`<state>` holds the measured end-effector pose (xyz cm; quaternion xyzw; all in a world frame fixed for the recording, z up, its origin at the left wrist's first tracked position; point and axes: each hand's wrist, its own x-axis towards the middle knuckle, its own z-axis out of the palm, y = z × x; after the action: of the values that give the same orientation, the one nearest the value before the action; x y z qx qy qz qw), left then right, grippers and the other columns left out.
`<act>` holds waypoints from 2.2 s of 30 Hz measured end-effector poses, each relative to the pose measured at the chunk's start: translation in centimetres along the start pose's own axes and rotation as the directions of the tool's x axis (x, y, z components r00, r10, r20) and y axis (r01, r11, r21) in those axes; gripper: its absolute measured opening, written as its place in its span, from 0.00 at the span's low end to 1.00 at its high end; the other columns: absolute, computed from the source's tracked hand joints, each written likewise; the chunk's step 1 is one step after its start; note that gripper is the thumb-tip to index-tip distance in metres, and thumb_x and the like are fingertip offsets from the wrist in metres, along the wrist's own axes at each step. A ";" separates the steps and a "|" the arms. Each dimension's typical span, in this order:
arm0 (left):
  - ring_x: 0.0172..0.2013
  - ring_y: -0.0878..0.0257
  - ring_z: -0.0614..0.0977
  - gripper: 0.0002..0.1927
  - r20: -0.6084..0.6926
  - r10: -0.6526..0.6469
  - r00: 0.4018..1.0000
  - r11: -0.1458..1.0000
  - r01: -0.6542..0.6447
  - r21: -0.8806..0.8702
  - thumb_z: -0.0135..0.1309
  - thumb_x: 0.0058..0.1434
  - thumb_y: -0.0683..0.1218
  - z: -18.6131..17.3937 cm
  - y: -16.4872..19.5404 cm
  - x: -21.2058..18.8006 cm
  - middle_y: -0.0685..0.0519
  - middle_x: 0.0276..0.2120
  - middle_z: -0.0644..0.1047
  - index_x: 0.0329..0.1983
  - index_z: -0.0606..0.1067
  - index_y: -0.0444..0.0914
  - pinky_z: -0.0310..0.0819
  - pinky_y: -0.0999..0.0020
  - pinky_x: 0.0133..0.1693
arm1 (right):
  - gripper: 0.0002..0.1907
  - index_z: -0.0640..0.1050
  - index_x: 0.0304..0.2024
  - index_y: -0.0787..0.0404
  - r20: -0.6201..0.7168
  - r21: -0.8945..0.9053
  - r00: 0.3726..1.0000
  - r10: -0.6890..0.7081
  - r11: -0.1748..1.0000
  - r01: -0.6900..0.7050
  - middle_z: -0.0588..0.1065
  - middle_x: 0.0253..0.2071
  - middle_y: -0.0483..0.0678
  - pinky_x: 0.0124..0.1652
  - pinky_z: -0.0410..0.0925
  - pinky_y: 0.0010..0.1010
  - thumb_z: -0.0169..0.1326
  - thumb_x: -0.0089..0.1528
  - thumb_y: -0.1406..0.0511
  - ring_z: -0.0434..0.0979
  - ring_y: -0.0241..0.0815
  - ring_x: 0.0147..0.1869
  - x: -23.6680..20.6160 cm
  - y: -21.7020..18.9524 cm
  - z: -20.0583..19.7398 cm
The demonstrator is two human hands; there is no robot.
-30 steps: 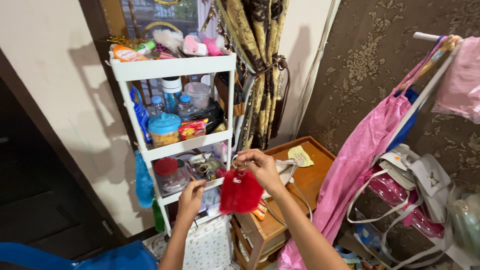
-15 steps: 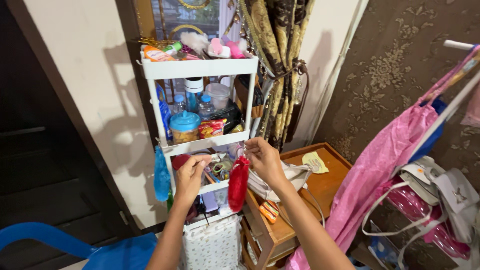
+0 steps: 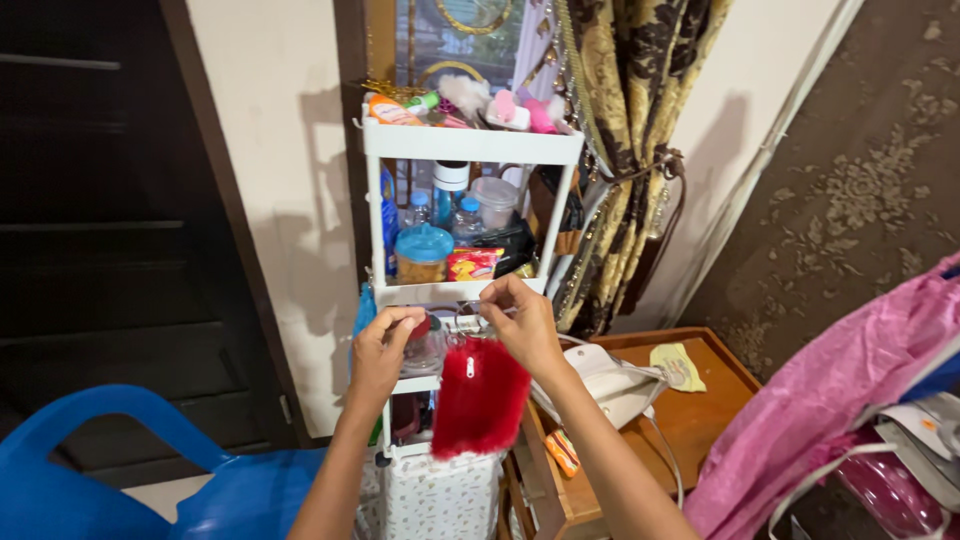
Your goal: The person packs a white handbag on a small wooden table. They handle a red fluffy pouch, place small items from a rolling shelf into the bag, arrange a wallet and containers inside, then close the bag and leave it on the table.
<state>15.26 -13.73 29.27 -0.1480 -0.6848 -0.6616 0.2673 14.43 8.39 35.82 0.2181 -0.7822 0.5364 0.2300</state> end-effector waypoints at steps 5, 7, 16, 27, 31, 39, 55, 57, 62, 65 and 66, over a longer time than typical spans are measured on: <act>0.42 0.65 0.85 0.10 -0.038 0.024 0.999 0.999 -0.022 0.049 0.52 0.67 0.42 -2.1 1.4 0.7 0.50 0.39 0.85 0.46 0.81 0.33 0.78 0.71 0.47 | 0.07 0.74 0.37 0.63 0.009 0.017 0.999 -0.041 0.999 0.041 0.78 0.30 0.43 0.36 0.73 0.25 0.60 0.59 0.73 0.79 0.30 0.36 1.1 -1.3 2.3; 0.43 0.65 0.85 0.10 -0.038 0.063 0.997 0.997 -0.061 0.042 0.52 0.67 0.42 -3.3 1.9 1.6 0.50 0.40 0.85 0.46 0.80 0.33 0.78 0.70 0.48 | 0.07 0.73 0.36 0.63 -0.001 0.006 0.997 -0.077 0.997 0.077 0.78 0.30 0.43 0.35 0.73 0.25 0.60 0.59 0.73 0.78 0.30 0.36 2.0 -2.1 3.9; 0.48 0.64 0.84 0.12 0.047 0.098 0.994 0.995 -0.098 -0.008 0.54 0.67 0.45 -12.9 2.4 9.1 0.50 0.43 0.84 0.49 0.79 0.34 0.77 0.68 0.52 | 0.05 0.73 0.34 0.65 -0.093 0.063 0.983 -0.157 0.985 0.163 0.77 0.30 0.43 0.36 0.77 0.25 0.57 0.60 0.74 0.78 0.29 0.36 9.4 -7.4 13.7; 0.44 0.62 0.83 0.21 0.260 -0.049 0.964 0.994 0.022 0.106 0.61 0.58 0.47 -26.5 -1.7 15.6 0.51 0.43 0.83 0.54 0.76 0.37 0.76 0.66 0.48 | 0.07 0.72 0.34 0.65 -0.200 0.069 0.973 -0.118 0.989 0.134 0.76 0.29 0.44 0.33 0.80 0.26 0.58 0.60 0.73 0.77 0.29 0.33 17.5 -14.6 25.8; 0.39 0.62 0.82 0.16 0.218 -0.047 0.975 0.990 0.018 0.137 0.57 0.63 0.47 -28.0 -4.0 17.3 0.49 0.37 0.82 0.52 0.76 0.36 0.76 0.67 0.45 | 0.08 0.72 0.33 0.65 -0.245 -0.078 0.958 -0.148 0.988 0.133 0.77 0.27 0.45 0.33 0.74 0.26 0.60 0.59 0.71 0.79 0.31 0.31 18.6 -15.1 27.5; 0.38 0.62 0.82 0.14 0.208 -0.045 0.977 0.994 0.022 0.108 0.54 0.66 0.47 -28.1 -5.1 19.9 0.49 0.37 0.83 0.52 0.76 0.38 0.76 0.67 0.44 | 0.09 0.73 0.32 0.64 -0.247 -0.191 0.941 -0.231 0.964 0.186 0.79 0.28 0.45 0.36 0.73 0.26 0.62 0.57 0.70 0.79 0.32 0.32 20.8 -14.3 27.4; 0.40 0.60 0.83 0.12 0.348 0.000 0.938 0.997 -0.026 0.071 0.55 0.65 0.45 -32.4 -11.5 32.7 0.48 0.38 0.83 0.50 0.77 0.37 0.76 0.65 0.44 | 0.11 0.72 0.34 0.65 -0.278 -0.478 0.910 -0.307 0.866 0.146 0.79 0.28 0.51 0.35 0.73 0.33 0.64 0.56 0.73 0.83 0.44 0.33 29.6 -13.0 34.7; 0.39 0.60 0.83 0.13 0.390 0.010 0.921 0.997 -0.037 0.062 0.55 0.64 0.45 -33.4 -12.7 35.2 0.49 0.38 0.83 0.50 0.77 0.37 0.76 0.66 0.44 | 0.10 0.73 0.34 0.65 -0.302 -0.484 0.907 -0.292 0.867 0.119 0.79 0.28 0.51 0.34 0.73 0.34 0.63 0.57 0.73 0.82 0.45 0.32 31.1 -12.6 36.5; 0.41 0.63 0.84 0.15 0.427 0.058 0.902 0.998 -0.048 -0.034 0.55 0.64 0.45 -34.3 -14.5 40.6 0.49 0.39 0.84 0.52 0.77 0.37 0.77 0.68 0.44 | 0.10 0.72 0.33 0.65 -0.296 -0.569 0.891 -0.345 0.813 0.125 0.78 0.28 0.52 0.34 0.71 0.36 0.63 0.56 0.73 0.81 0.47 0.32 34.7 -11.2 40.0; 0.39 0.63 0.84 0.14 0.429 0.084 0.900 0.994 -0.047 -0.095 0.54 0.66 0.46 -33.6 -14.4 43.6 0.48 0.38 0.85 0.51 0.79 0.37 0.78 0.68 0.44 | 0.11 0.71 0.32 0.65 -0.262 -0.638 0.866 -0.426 0.750 0.176 0.76 0.28 0.52 0.34 0.70 0.38 0.62 0.55 0.74 0.79 0.49 0.32 36.7 -10.7 40.9; 0.40 0.63 0.85 0.14 0.416 0.128 0.900 0.989 -0.084 -0.121 0.55 0.65 0.47 -33.2 -14.2 44.6 0.48 0.38 0.85 0.51 0.79 0.37 0.78 0.68 0.44 | 0.11 0.71 0.32 0.65 -0.245 -0.667 0.857 -0.454 0.720 0.191 0.76 0.28 0.53 0.34 0.70 0.39 0.62 0.55 0.75 0.79 0.51 0.32 37.3 -10.5 41.1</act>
<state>-23.29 -54.37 42.02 -0.3381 -0.6832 -0.6318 0.1406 -14.33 -37.25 52.59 0.1538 -0.8000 0.2311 0.5320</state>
